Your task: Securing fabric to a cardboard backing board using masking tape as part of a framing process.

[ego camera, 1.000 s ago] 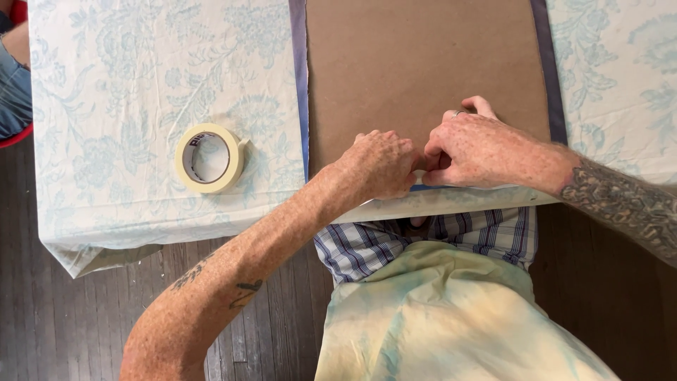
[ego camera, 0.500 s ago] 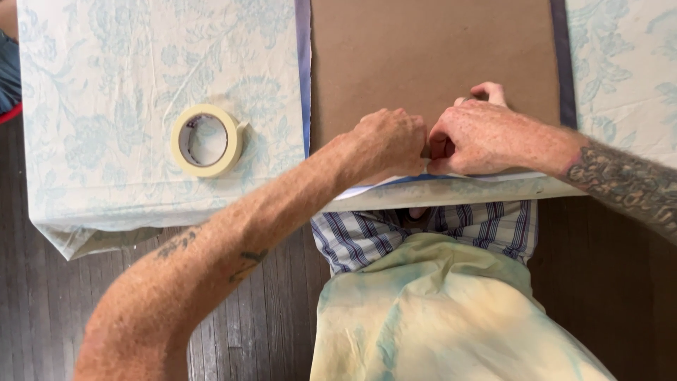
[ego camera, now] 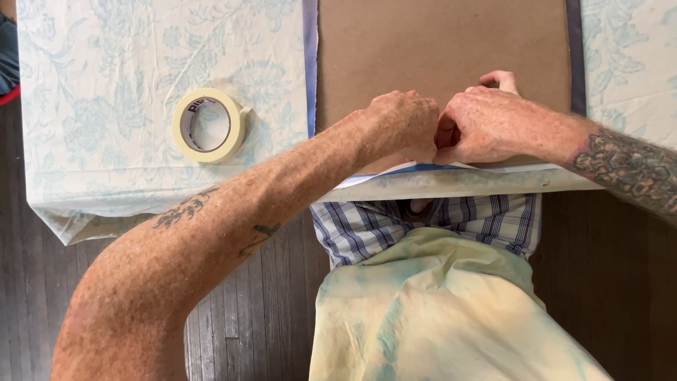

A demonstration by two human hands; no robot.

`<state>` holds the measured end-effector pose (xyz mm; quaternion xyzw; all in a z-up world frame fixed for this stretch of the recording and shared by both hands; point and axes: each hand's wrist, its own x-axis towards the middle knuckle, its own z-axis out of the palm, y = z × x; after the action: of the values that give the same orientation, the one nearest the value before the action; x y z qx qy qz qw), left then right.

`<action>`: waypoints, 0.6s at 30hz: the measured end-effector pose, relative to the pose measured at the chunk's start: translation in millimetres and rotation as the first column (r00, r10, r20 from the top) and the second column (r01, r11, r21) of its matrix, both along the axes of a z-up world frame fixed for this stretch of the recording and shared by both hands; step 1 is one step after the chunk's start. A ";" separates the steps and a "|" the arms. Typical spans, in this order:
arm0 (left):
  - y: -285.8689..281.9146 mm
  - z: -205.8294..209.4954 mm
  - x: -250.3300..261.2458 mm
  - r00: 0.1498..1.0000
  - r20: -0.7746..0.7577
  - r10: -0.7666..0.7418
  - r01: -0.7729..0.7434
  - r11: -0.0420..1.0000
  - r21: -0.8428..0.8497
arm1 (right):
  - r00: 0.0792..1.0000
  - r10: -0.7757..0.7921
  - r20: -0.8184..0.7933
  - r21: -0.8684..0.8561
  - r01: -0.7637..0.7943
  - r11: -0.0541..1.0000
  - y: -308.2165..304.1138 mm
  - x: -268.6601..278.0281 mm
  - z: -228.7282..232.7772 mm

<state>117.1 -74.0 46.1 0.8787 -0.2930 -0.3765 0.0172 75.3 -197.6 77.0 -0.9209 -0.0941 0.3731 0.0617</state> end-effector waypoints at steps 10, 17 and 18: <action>2.8 13.1 4.1 1.000 0.017 0.014 -0.015 0.998 0.068 | 1.000 0.007 0.000 -0.009 -0.007 1.000 5.7 2.6 7.3; 14.6 47.4 4.0 0.979 -0.201 -0.020 0.057 0.983 0.177 | 0.995 0.034 -0.093 -0.197 -0.051 0.979 18.6 5.3 26.5; 14.2 49.8 5.5 0.976 -0.217 -0.030 0.076 0.976 0.205 | 0.994 0.018 -0.109 -0.200 -0.039 0.979 19.3 5.4 29.2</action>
<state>122.7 -59.7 95.9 0.8219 -0.2712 -0.4979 -0.0556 80.7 -178.3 106.1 -0.8998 -0.0657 0.4300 -0.0323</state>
